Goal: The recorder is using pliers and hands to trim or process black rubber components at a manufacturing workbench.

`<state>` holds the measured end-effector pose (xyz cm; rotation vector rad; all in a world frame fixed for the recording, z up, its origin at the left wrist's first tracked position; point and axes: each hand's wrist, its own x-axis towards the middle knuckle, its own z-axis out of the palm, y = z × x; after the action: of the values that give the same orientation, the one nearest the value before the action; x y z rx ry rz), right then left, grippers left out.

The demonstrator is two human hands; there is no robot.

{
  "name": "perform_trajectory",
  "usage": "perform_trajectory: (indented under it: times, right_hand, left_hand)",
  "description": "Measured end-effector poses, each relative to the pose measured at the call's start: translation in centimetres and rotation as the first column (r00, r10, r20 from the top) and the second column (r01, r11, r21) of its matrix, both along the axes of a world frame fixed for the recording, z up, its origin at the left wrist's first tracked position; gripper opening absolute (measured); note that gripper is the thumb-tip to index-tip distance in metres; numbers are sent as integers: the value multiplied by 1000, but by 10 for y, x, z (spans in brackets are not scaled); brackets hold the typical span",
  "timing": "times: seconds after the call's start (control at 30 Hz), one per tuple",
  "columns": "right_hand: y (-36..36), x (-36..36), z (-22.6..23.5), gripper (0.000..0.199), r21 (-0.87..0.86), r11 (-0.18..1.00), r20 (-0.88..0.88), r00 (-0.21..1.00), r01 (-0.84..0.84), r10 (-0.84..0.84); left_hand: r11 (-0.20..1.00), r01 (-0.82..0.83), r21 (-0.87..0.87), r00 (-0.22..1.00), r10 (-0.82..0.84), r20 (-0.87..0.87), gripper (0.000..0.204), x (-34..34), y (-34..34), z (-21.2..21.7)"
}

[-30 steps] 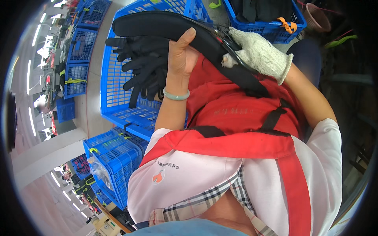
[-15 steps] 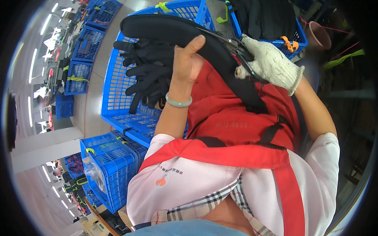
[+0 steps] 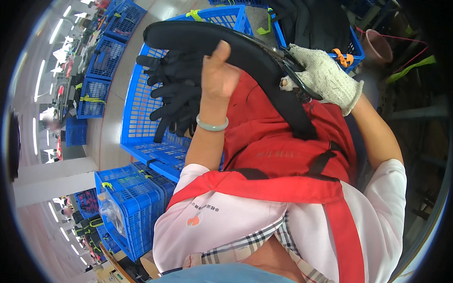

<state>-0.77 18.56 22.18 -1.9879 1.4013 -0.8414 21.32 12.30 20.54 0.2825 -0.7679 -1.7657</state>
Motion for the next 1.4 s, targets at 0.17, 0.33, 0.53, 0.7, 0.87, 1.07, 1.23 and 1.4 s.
perform_trajectory:
  times: [0.17,0.33,0.53,0.7,0.87,1.07,1.23,1.4]
  right_hand:
    - [0,9,24,54,247,968,34,998,50,-60]
    - [4,2,39,58,139,990,-140,990,13,6]
    - [12,5,50,63,205,979,-23,1000,-11,16]
    - [6,-9,39,48,30,999,-194,981,-9,15]
    - [0,-19,29,51,1,1000,-54,998,-19,19]
    - [6,-9,47,54,2,1000,-77,997,10,-10]
    - [2,-18,43,59,-97,995,-148,988,38,-52]
    - [7,-15,37,65,-417,909,-186,976,22,-109]
  left_hand:
    - [995,-76,-67,996,78,31,25,-5,0,13]
    - [998,-29,-53,998,32,47,27,-10,4,19]
    - [995,43,-94,998,-39,41,25,-16,3,21]
    - [993,68,-93,996,-62,67,25,-16,3,20]
    - [995,56,-77,998,-52,43,28,-22,5,27]
    - [987,78,-139,994,-67,83,31,-28,8,33]
    - [986,53,-159,999,-54,-1,30,-13,-3,43]
    - [966,9,-260,996,15,92,27,-19,2,56]
